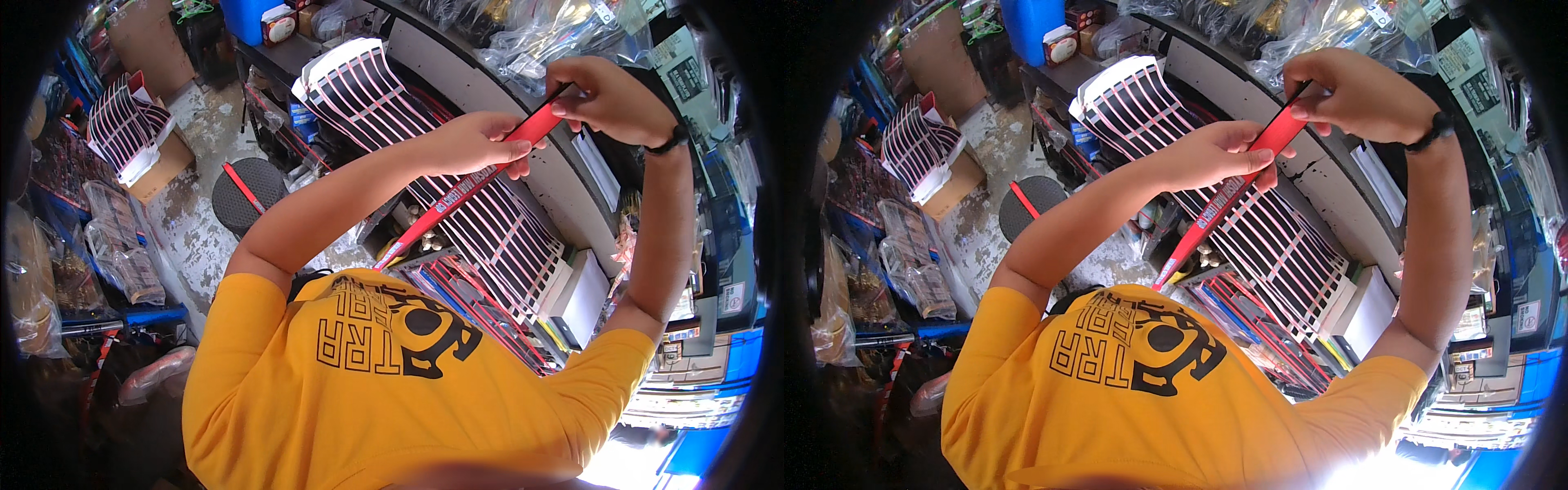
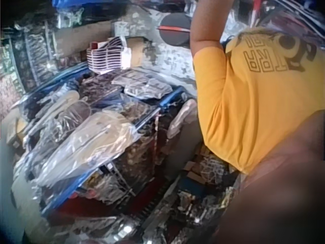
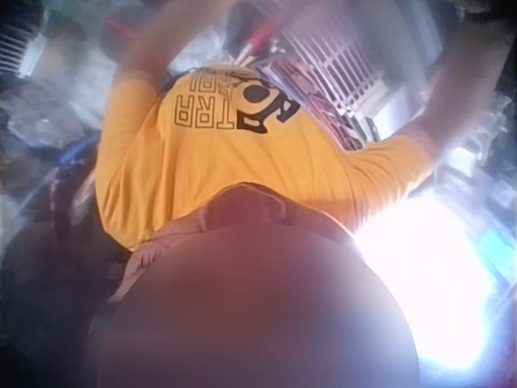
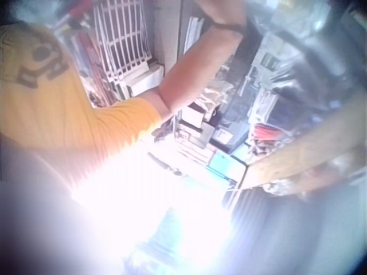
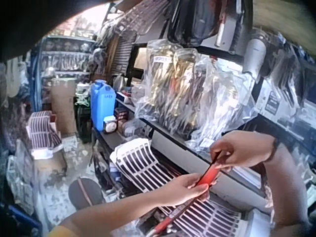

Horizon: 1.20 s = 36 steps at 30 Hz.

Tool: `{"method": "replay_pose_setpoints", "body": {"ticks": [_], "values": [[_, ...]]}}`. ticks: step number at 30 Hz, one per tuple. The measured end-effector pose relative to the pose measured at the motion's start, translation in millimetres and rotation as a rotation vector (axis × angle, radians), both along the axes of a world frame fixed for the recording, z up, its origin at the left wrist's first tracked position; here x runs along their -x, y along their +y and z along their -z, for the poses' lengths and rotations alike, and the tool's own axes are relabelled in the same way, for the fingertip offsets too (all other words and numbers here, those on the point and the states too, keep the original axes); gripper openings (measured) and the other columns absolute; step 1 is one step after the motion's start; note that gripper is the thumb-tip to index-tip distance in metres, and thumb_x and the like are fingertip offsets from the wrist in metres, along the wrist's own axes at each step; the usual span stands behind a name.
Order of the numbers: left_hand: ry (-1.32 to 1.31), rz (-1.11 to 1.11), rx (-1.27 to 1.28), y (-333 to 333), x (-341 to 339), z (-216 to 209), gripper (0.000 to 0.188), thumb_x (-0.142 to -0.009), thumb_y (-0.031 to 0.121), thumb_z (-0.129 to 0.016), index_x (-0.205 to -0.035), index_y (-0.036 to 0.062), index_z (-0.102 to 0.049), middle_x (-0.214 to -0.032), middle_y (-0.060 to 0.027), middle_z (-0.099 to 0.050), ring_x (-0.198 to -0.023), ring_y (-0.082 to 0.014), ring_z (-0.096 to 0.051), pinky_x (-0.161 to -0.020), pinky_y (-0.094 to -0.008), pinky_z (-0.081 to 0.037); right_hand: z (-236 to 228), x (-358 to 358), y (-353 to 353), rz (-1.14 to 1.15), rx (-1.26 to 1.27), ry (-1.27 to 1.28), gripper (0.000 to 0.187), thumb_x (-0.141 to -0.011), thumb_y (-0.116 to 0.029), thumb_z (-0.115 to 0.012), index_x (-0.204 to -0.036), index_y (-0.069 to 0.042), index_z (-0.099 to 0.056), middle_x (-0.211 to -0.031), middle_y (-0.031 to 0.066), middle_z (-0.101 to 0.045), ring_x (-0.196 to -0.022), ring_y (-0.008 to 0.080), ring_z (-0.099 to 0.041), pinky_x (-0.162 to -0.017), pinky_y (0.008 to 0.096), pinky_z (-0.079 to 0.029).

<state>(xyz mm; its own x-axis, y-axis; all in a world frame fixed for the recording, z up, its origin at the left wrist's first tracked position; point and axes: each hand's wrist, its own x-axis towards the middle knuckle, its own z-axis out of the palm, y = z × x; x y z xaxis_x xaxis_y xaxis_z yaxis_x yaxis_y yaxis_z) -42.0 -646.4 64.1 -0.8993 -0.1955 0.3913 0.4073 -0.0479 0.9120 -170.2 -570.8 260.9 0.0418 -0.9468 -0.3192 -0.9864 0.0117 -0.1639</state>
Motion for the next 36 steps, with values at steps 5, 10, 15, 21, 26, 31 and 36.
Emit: {"method": "replay_pose_setpoints", "body": {"ticks": [5,10,15,21,26,31,36], "values": [[0.072,0.015,0.0,-1.4,9.3,2.6,0.032,-0.105,0.021,-0.046,-0.128,0.0005,-0.053,-0.091,-0.0038,-0.062,-0.089,-0.0119,-0.06,-0.084,-0.0281,-0.047,-13.8,0.4,-1.3,-0.072,0.084,0.01,0.006,-0.092,-0.006,-0.06,-0.09,-0.002,-0.055,-0.067,0.003,-0.059,-0.057,0.0061,-0.056,-0.046,0.0239,-0.038],[0.115,0.01,-0.071,-0.9,11.6,6.9,0.033,-0.106,0.024,-0.044,-0.128,0.0009,-0.053,-0.09,-0.0045,-0.061,-0.089,-0.0128,-0.06,-0.085,-0.0289,-0.048,-17.8,-1.2,2.4,-0.107,0.142,0.012,0.007,-0.093,-0.006,-0.058,-0.09,-0.002,-0.054,-0.069,0.0035,-0.06,-0.058,0.0066,-0.056,-0.046,0.0236,-0.038],[0.141,0.057,-0.064,1.8,9.7,10.5,0.039,-0.106,0.029,-0.042,-0.131,0.0009,-0.05,-0.089,-0.0056,-0.061,-0.087,-0.0143,-0.061,-0.083,-0.0306,-0.049,-19.8,-5.2,0.9,-0.123,0.144,0.107,0.007,-0.095,-0.005,-0.058,-0.091,-0.002,-0.053,-0.07,0.0037,-0.06,-0.059,0.006,-0.057,-0.047,0.022,-0.04],[0.26,0.051,-0.109,6.7,13.5,7.7,0.049,-0.103,0.043,-0.041,-0.127,0.0013,-0.049,-0.088,-0.0064,-0.059,-0.08,-0.0151,-0.06,-0.077,-0.0306,-0.049,-32.2,-24.9,-5.1,-0.176,0.064,0.284,0.019,-0.093,-0.015,-0.065,-0.107,-0.004,-0.059,-0.096,0.0118,-0.067,-0.083,0.0158,-0.066,-0.07,0.0297,-0.052],[0.279,-0.046,-0.186,17.1,13.4,1.3,0.045,-0.105,0.043,-0.039,-0.117,0.001,-0.051,-0.076,0.0002,-0.043,-0.066,-0.0093,-0.041,-0.065,-0.026,-0.041,-31.1,-37.6,3.0,-0.123,0.272,0.374,0.018,-0.089,-0.015,-0.069,-0.1,0.0,-0.066,-0.094,0.0129,-0.072,-0.097,0.0234,-0.07,-0.08,0.0331,-0.055],[0.313,-0.395,-0.208,13.4,0.6,-21.8,0.036,-0.107,0.036,-0.037,-0.107,0.0025,-0.051,-0.074,-0.001,-0.045,-0.064,-0.0097,-0.042,-0.063,-0.0259,-0.04,-13.5,6.9,27.7,0.038,0.447,-0.185,0.097,-0.084,-0.033,-0.076,-0.156,-0.017,-0.012,-0.132,0.0184,-0.058,-0.101,0.0391,-0.067,-0.091,0.0452,-0.055],[0.355,-0.692,-0.225,11.9,-12.1,-56.0,0.035,-0.107,0.033,-0.036,-0.108,0.0026,-0.054,-0.076,-0.0005,-0.049,-0.066,-0.0095,-0.046,-0.065,-0.0272,-0.043,108.2,26.9,19.2,-0.293,0.324,-0.839,0.113,-0.075,-0.026,-0.086,-0.155,-0.008,-0.008,-0.15,0.0195,-0.038,-0.138,0.026,-0.039,-0.113,0.0404,-0.032]]}}
